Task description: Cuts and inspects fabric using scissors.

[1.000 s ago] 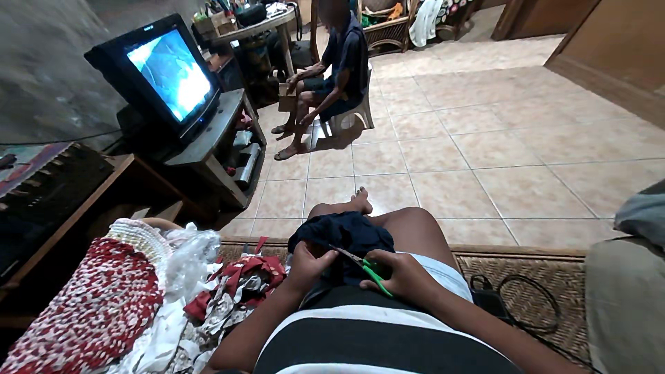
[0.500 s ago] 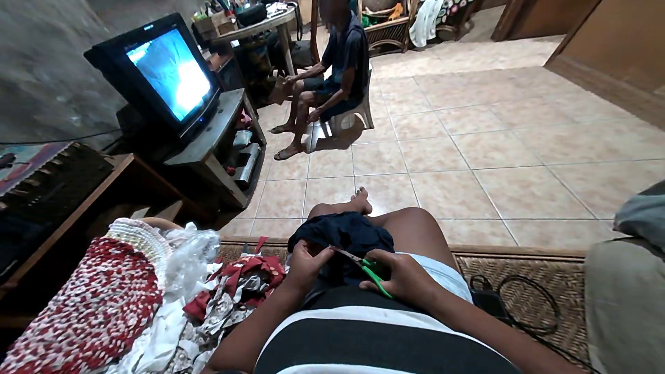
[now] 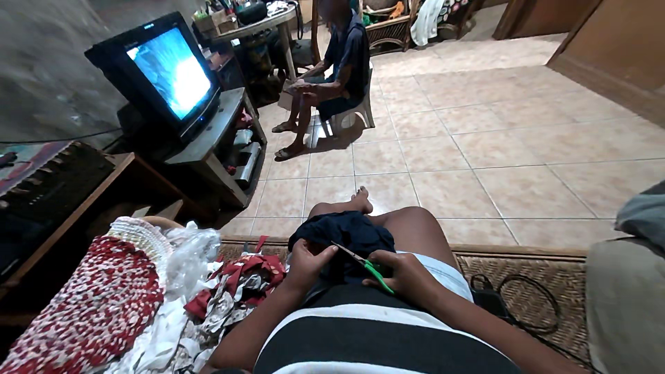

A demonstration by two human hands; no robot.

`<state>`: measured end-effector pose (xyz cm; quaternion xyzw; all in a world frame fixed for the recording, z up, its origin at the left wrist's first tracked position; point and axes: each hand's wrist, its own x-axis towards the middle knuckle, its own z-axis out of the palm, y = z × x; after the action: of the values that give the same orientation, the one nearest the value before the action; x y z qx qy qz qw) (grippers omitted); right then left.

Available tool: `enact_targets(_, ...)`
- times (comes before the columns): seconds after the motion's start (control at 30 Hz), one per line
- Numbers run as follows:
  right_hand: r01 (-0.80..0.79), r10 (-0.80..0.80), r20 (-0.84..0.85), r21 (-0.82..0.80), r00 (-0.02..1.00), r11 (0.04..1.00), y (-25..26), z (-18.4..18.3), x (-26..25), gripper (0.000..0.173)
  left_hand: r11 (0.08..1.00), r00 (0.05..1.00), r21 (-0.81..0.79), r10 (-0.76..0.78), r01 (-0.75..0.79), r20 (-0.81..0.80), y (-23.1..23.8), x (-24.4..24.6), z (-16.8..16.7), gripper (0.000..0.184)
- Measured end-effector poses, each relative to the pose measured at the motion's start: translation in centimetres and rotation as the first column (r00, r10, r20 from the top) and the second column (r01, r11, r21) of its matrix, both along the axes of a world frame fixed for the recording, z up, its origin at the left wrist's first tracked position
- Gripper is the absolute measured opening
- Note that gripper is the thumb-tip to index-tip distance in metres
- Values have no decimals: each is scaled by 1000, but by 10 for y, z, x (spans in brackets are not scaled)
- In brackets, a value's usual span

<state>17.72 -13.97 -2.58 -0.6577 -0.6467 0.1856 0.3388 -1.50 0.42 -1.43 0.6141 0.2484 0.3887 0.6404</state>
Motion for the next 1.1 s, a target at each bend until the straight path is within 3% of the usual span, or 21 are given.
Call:
enact_targets(0.27, 31, -31, -2, 37, 1000, 999, 0, -2, -1, 42, 939, 995, -343, 61, -32, 74, -3, 6, 6, 19)
enact_targets(0.43, 18, -17, -20, 58, 1000, 998, 0, -4, -2, 41, 791, 972, -600, 33, 116, 231, -5, 7, 9, 15)
enact_targets(0.5, 2, 1, -37, 81, 999, 997, 1, -5, -2, 40, 742, 966, -654, 36, 146, 256, -7, 7, 13, 21)
enact_targets(0.57, -6, 12, -53, 105, 999, 994, 1, -7, -2, 40, 748, 964, -646, 32, 153, 265, -7, 8, 11, 23)
enact_targets(0.83, -12, 20, -58, 132, 998, 991, 2, -10, -3, 38, 905, 979, -419, 146, -73, 143, -10, 10, 11, 26)
enact_targets(1.1, 44, -27, -138, 121, 990, 992, 1, -8, -5, 38, 929, 962, -369, 78, 25, 261, -9, 8, 6, 20)
